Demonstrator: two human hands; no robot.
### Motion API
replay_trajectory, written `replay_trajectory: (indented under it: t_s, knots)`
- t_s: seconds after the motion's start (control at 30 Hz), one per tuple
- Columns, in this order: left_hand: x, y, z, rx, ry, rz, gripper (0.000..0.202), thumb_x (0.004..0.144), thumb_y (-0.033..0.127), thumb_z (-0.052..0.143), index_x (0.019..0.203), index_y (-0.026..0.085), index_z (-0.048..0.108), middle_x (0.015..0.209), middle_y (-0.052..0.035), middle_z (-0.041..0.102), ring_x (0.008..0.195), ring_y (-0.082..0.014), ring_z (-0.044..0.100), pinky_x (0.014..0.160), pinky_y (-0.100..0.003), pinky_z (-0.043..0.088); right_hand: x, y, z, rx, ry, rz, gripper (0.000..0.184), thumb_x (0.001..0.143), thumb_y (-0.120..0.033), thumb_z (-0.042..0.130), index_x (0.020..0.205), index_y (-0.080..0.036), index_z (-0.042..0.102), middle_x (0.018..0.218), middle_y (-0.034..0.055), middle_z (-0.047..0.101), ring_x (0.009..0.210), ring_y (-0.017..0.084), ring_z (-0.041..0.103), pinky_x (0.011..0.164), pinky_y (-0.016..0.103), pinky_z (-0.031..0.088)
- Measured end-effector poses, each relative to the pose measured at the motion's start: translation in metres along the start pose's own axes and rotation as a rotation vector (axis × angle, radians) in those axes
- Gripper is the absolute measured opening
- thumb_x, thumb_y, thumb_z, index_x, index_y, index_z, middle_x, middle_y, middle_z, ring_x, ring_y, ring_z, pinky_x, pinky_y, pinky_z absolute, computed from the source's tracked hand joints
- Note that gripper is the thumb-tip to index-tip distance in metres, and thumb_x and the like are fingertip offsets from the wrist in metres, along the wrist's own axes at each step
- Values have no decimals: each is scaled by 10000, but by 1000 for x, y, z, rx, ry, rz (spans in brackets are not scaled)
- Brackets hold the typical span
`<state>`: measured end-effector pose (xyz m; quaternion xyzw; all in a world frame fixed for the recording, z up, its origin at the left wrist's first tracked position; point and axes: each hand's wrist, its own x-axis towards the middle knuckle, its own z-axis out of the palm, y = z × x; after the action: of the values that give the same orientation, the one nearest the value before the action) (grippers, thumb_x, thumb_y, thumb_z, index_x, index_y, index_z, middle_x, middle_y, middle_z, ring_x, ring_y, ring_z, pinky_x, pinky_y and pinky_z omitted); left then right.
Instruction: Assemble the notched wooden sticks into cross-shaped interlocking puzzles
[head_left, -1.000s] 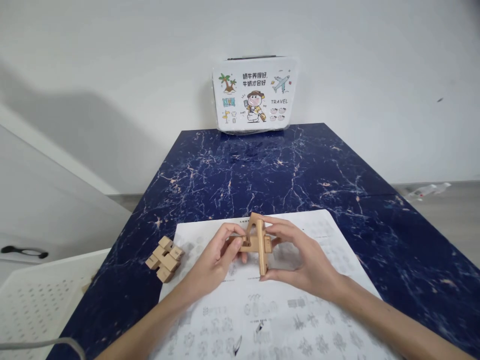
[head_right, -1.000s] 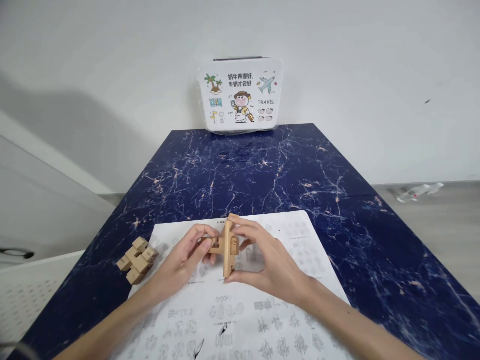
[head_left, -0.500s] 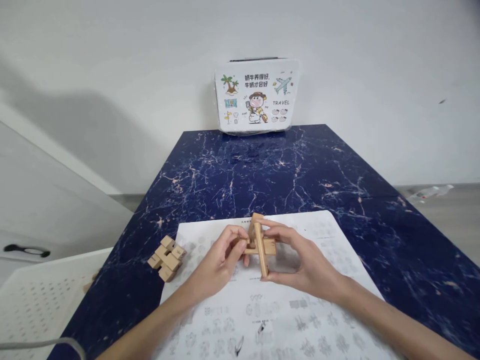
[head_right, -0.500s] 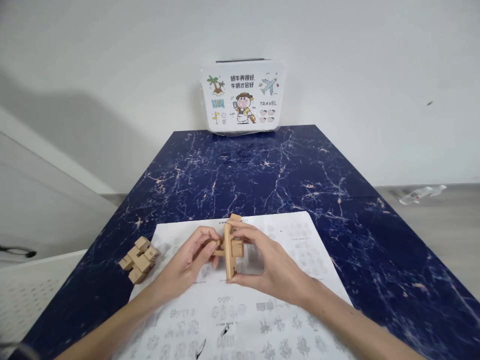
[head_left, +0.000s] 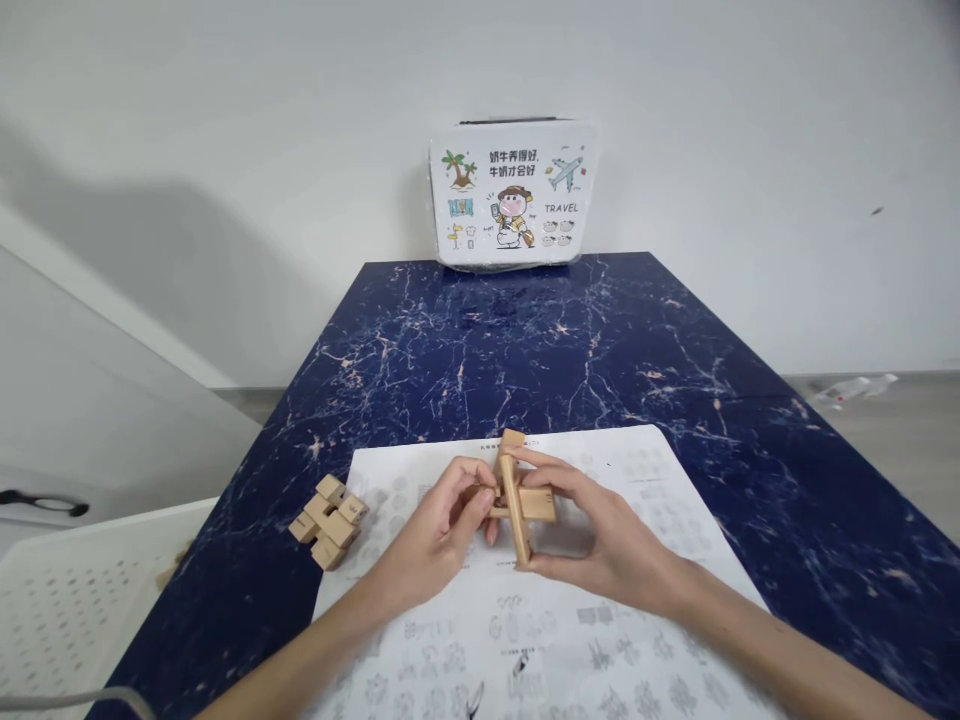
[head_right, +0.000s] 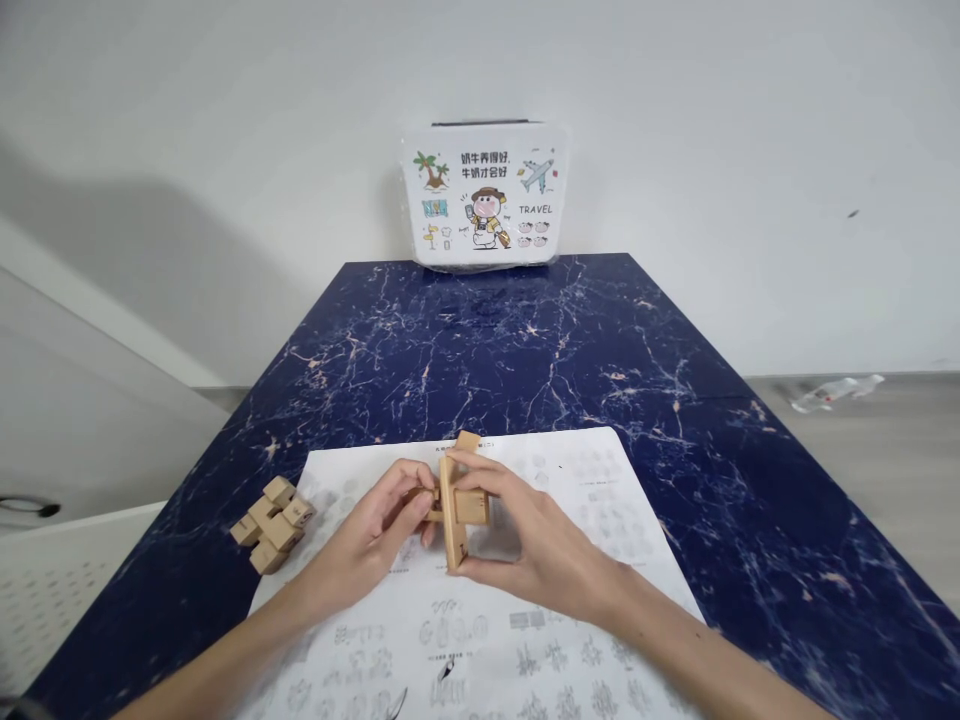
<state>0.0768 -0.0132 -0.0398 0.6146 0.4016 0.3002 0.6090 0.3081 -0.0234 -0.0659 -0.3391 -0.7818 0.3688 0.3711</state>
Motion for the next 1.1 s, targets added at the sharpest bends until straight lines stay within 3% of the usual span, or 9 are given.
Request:
replay_trajectory:
  t_s: [0.17,0.37,0.57,0.67,0.77,0.83,0.9,1.0,1.1]
  knots:
    - [0,1,2,-27,24,-1,185,1083,425,456,1047,244,454,816,23,524,767,-172,524,763,-337,433,2,-1,1,6,80,-9,689,836,-318,868,1387,-347,455,1586,123,488,1464,346,493,1125,560,509]
    - [0,1,1,-41,23,6,183,1072,424,484,1066,241,472,880,9,560,766,-165,567,763,-340,472,4,1,0,51,74,-8,733,822,-317,879,1419,-352,454,1503,105,541,1451,332,495,1151,552,484]
    - [-1,1,3,133,172,78,154,1077,385,482,1100,233,495,805,0,629,758,-185,634,736,-331,477,6,1,0,11,81,-23,845,864,-323,830,1545,-342,330,1628,115,393,1528,352,364,1215,599,395]
    - [-2,-2,4,227,263,150,120,1078,342,482,1087,228,520,860,-20,673,793,-190,677,781,-347,493,5,2,-1,-65,166,-25,760,897,-360,794,1522,-336,362,1542,131,483,1410,361,492,1070,559,528]
    - [-3,-5,6,264,278,183,94,1078,315,494,1110,232,525,921,-36,708,842,-197,708,828,-368,506,3,4,-1,-165,218,13,525,963,-377,706,1426,-314,464,1307,128,644,1067,310,661,820,471,604]
    - [-4,-6,8,262,255,185,86,1083,309,494,1123,236,517,916,-33,715,852,-199,717,826,-368,510,3,4,-1,-170,194,83,373,1011,-404,633,1350,-292,528,1142,99,713,842,251,671,705,417,592]
    - [-6,-5,9,243,216,195,85,1083,310,502,1122,235,513,914,-33,715,855,-201,719,812,-361,513,3,2,-2,-56,145,160,244,1055,-412,555,1252,-270,584,996,65,742,729,209,655,639,370,572]
    - [-8,-1,8,160,160,244,161,1092,368,486,1166,228,518,1009,-58,706,876,-202,710,830,-365,522,7,-2,-4,267,80,218,191,1079,-415,527,1095,-246,613,851,28,724,689,174,645,624,325,557]
    - [-7,4,5,89,229,275,307,1123,443,343,1169,225,554,1131,-83,658,997,-213,664,911,-375,507,12,-5,-7,542,26,258,211,1076,-435,551,1053,-229,590,785,2,706,592,131,622,550,274,508]
